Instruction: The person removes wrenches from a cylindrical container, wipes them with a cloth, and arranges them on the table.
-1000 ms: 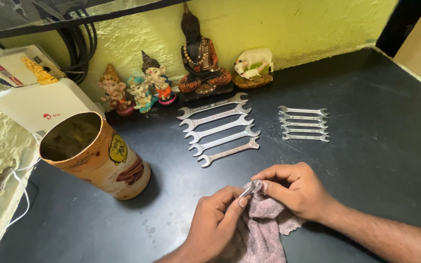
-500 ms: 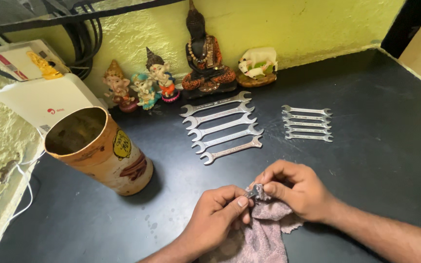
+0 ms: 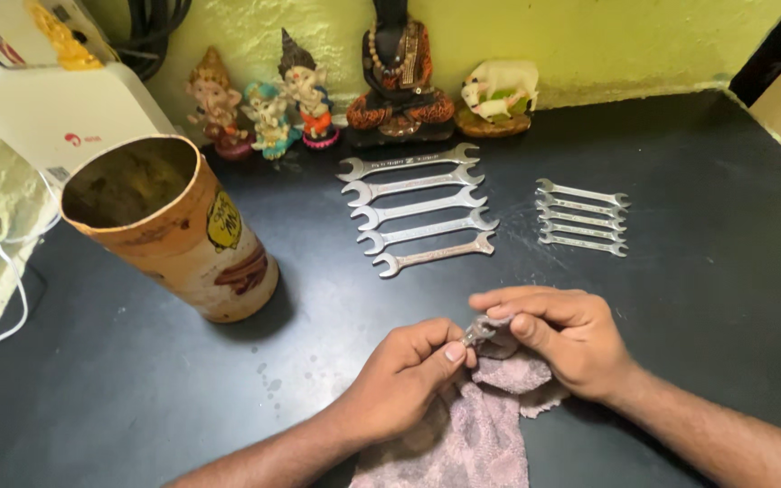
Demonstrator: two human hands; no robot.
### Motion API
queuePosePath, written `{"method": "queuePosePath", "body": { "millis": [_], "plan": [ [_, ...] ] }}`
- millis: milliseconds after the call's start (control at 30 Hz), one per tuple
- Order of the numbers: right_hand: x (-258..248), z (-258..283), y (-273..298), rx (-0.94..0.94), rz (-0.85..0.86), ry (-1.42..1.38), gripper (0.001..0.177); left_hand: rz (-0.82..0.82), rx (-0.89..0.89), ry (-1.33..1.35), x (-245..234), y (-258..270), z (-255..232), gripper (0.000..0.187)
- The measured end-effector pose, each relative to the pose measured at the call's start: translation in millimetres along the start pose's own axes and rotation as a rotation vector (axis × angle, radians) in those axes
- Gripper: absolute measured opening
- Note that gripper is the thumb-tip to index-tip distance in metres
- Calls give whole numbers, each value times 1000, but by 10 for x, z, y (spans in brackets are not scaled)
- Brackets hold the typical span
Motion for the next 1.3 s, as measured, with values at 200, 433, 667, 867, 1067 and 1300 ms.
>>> {"method": "queuePosePath", "body": {
  "millis": [200, 433, 667, 867, 1067, 1300],
  "plan": [
    [-53, -325, 153, 191, -17, -56, 22, 144, 49, -5, 124, 54, -47, 20],
    [-35, -279, 137, 187, -62, -129, 13, 139, 49, -56, 107, 55, -53, 21],
    [256, 778, -19, -609, 122, 455, 24, 138, 20, -35, 113, 44, -10, 20],
    [347, 918, -21, -696, 150, 577, 32, 130, 33, -2, 115, 69, -75, 25],
    [383, 925, 45, -698, 132, 642, 34, 138, 93, 24, 152, 15, -9, 40],
    [480, 1035, 112, -873, 99, 661, 30, 167, 20, -32, 222, 101, -117, 48]
  ]
}}
Point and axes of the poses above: each hand's wrist, its own y-axis away from the middle knuckle, its own x-axis out of the palm, z = x × y, the point moved 8 cm from there along -y, towards the middle knuckle, and after that the axes turned 7 degrees about -x, right-handed, at the moved point
